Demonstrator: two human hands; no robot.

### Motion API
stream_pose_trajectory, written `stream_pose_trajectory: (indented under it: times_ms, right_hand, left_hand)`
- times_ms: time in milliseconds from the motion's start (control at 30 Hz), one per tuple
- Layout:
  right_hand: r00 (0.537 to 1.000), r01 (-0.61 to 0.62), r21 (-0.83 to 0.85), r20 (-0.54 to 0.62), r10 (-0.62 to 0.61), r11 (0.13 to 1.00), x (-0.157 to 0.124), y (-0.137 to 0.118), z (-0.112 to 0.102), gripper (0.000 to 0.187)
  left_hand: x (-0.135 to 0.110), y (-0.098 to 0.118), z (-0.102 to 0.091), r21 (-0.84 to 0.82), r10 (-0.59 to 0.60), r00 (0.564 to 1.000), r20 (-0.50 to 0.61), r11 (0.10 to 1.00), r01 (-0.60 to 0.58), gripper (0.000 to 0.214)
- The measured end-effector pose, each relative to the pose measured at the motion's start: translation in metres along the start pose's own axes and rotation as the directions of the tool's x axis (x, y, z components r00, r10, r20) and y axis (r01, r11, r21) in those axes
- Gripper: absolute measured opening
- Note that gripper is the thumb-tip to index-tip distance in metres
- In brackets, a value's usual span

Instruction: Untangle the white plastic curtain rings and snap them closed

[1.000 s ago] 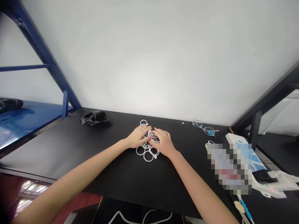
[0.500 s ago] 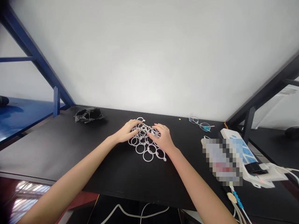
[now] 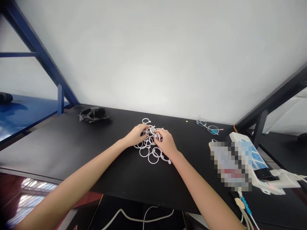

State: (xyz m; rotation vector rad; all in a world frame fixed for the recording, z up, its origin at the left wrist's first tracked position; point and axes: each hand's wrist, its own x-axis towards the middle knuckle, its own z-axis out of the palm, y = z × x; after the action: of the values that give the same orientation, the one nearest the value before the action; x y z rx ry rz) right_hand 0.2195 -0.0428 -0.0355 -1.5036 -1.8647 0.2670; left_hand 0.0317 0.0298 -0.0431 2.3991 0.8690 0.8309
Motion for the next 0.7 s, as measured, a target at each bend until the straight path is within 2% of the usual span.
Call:
stream_pose_trajectory:
  times_ms: [200, 333, 433, 567, 700]
  right_hand:
    - [0.989, -0.088, 0.152, -0.107, 0.105, 0.984, -0.001, 0.002, -0.003, 0.023]
    - [0.975, -0.096, 0.213, -0.179, 0.135, 0.972, 0.000, 0.003, -0.003, 0.026]
    - [0.959, -0.125, 0.238, -0.219, 0.178, 0.963, 0.000, 0.003, -0.001, 0.029]
    - [0.945, -0.135, 0.314, -0.246, 0.217, 0.940, 0.002, 0.002, 0.000, 0.031]
    - [0.950, -0.137, 0.366, -0.215, 0.227, 0.920, 0.004, 0.002, -0.002, 0.031]
  left_hand:
    - [0.000, -0.005, -0.004, -0.027, -0.010, 0.997, -0.075, 1.000, 0.008, 0.032]
    - [0.003, 0.000, -0.008, -0.087, -0.047, 0.985, -0.166, 0.996, 0.033, 0.032]
    - [0.005, 0.004, -0.012, -0.053, -0.079, 0.972, -0.220, 0.996, 0.069, 0.026]
    - [0.006, 0.007, -0.017, -0.077, -0.096, 0.956, -0.278, 0.994, 0.077, 0.018]
    - [0.006, 0.011, -0.021, -0.175, -0.066, 0.929, -0.363, 0.984, 0.002, 0.010]
